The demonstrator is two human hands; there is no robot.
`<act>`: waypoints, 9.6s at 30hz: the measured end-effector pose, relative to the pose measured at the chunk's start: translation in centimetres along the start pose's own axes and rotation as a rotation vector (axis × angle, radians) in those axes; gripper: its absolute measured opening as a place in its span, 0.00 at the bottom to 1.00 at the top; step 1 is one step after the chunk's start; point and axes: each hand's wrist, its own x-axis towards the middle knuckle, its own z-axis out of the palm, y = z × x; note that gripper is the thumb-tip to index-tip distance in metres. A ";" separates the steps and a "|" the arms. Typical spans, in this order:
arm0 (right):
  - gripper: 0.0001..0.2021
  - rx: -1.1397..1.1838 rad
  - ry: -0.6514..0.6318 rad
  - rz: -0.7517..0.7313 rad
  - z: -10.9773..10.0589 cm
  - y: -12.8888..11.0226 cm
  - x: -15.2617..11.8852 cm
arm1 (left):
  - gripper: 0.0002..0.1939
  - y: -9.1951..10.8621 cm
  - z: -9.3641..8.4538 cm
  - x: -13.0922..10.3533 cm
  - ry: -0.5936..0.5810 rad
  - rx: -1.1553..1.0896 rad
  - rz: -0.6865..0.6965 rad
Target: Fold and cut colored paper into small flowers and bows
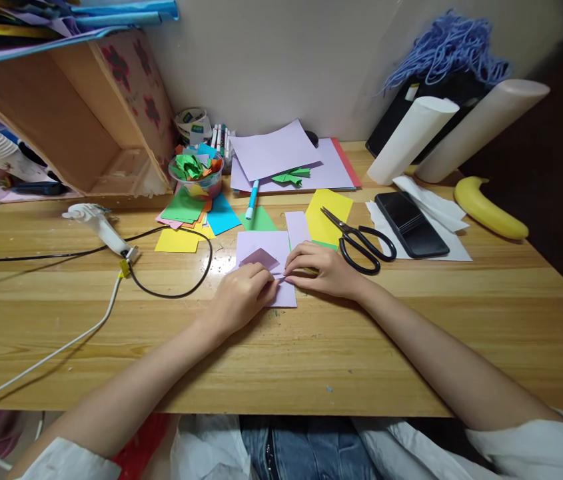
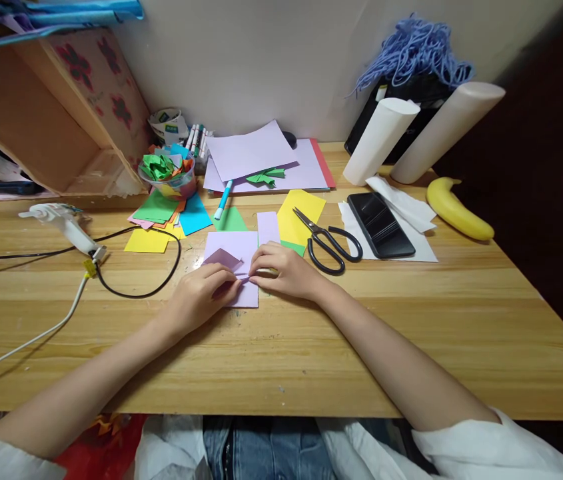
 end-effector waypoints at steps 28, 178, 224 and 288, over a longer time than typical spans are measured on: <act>0.04 -0.086 0.108 0.333 0.9 -1.2 0.0 | 0.09 0.8 0.6 0.1 0.003 0.051 -0.206; 0.09 0.314 0.147 0.322 1.3 -3.5 0.8 | 0.14 -0.9 -1.3 0.8 -0.111 -1.232 -0.874; 0.07 0.520 0.469 0.514 3.9 -3.5 0.5 | 0.14 -0.3 -2.1 0.2 -0.278 -0.821 -0.491; 0.10 0.670 0.513 0.705 4.1 -3.4 1.1 | 0.19 -0.3 -1.3 0.4 -0.329 -1.055 -0.657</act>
